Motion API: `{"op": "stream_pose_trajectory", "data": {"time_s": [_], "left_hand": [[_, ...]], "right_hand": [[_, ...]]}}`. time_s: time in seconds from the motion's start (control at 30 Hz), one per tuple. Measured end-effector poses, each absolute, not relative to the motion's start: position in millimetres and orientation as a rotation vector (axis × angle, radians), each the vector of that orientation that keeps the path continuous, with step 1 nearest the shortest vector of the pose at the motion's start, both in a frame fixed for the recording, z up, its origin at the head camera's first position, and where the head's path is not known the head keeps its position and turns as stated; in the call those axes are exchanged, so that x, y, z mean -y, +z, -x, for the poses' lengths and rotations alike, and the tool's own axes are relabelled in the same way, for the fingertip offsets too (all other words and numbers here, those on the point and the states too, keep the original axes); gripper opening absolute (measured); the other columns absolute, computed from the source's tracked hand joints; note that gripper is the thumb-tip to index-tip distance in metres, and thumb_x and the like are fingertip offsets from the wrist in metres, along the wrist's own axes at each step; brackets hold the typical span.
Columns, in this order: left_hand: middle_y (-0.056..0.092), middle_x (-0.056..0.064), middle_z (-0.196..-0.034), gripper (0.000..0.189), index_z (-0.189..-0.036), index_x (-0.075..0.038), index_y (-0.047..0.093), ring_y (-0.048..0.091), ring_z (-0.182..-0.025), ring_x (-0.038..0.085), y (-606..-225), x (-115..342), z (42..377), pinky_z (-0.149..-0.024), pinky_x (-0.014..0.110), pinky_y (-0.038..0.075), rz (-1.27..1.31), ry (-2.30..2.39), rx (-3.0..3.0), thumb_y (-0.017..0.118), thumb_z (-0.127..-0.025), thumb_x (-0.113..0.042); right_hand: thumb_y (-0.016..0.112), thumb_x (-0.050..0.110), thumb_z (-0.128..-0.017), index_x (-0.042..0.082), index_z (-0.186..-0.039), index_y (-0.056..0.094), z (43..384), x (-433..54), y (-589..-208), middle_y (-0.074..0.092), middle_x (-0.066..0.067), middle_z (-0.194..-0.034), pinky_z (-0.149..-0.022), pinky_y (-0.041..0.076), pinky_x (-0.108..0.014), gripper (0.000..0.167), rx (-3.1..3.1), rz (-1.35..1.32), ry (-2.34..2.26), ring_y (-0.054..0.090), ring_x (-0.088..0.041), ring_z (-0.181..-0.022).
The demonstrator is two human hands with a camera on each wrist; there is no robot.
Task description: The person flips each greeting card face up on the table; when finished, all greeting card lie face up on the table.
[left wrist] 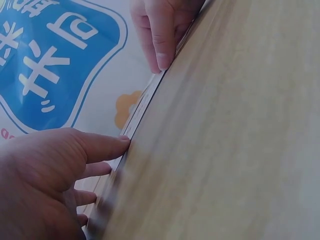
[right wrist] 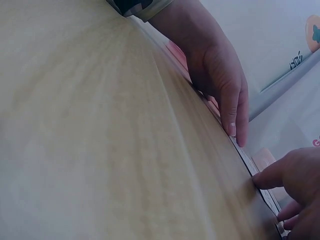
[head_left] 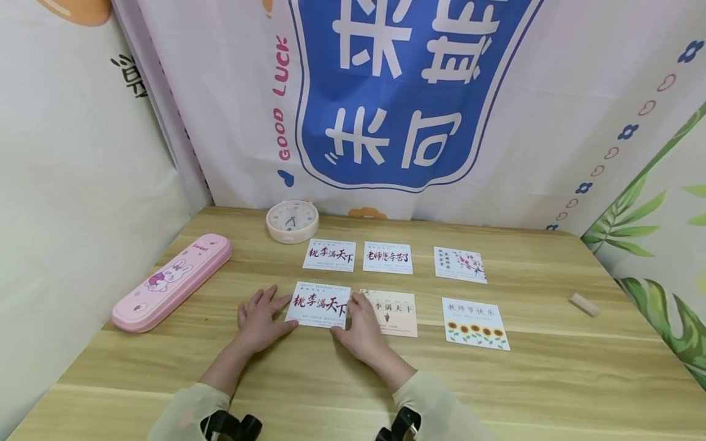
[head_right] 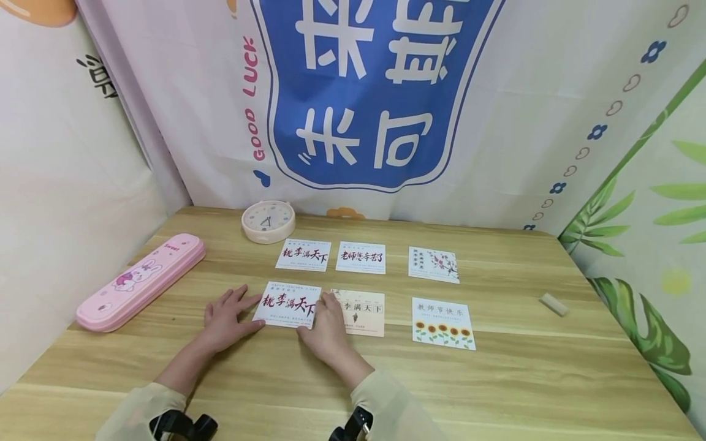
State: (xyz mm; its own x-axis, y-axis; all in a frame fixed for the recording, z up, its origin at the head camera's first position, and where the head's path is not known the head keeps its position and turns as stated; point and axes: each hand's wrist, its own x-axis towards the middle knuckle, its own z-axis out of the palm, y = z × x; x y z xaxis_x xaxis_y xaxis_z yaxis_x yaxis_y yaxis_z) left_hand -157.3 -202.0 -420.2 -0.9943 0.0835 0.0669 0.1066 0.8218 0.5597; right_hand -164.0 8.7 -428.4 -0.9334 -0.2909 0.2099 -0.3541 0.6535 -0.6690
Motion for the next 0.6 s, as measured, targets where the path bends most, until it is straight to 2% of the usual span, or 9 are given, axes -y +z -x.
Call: {"op": "stream_pose_trajectory", "data": {"time_s": [0.6], "left_hand": [[0.024,0.025,-0.133,0.056,-0.122,-0.006,0.048,0.009,-0.121,0.043,-417.3,198.9,158.9,-0.089,0.062,-0.006,0.139,-0.942,2.968,0.065,-0.073,-0.028]], "right_hand": [[0.068,0.019,-0.071,-0.013,-0.114,0.046,167.3,-9.8,-423.5,0.033,-0.025,-0.127,-0.097,0.021,-0.043,0.058,2.801,-0.51,1.196,0.027,-0.037,-0.119]]}}
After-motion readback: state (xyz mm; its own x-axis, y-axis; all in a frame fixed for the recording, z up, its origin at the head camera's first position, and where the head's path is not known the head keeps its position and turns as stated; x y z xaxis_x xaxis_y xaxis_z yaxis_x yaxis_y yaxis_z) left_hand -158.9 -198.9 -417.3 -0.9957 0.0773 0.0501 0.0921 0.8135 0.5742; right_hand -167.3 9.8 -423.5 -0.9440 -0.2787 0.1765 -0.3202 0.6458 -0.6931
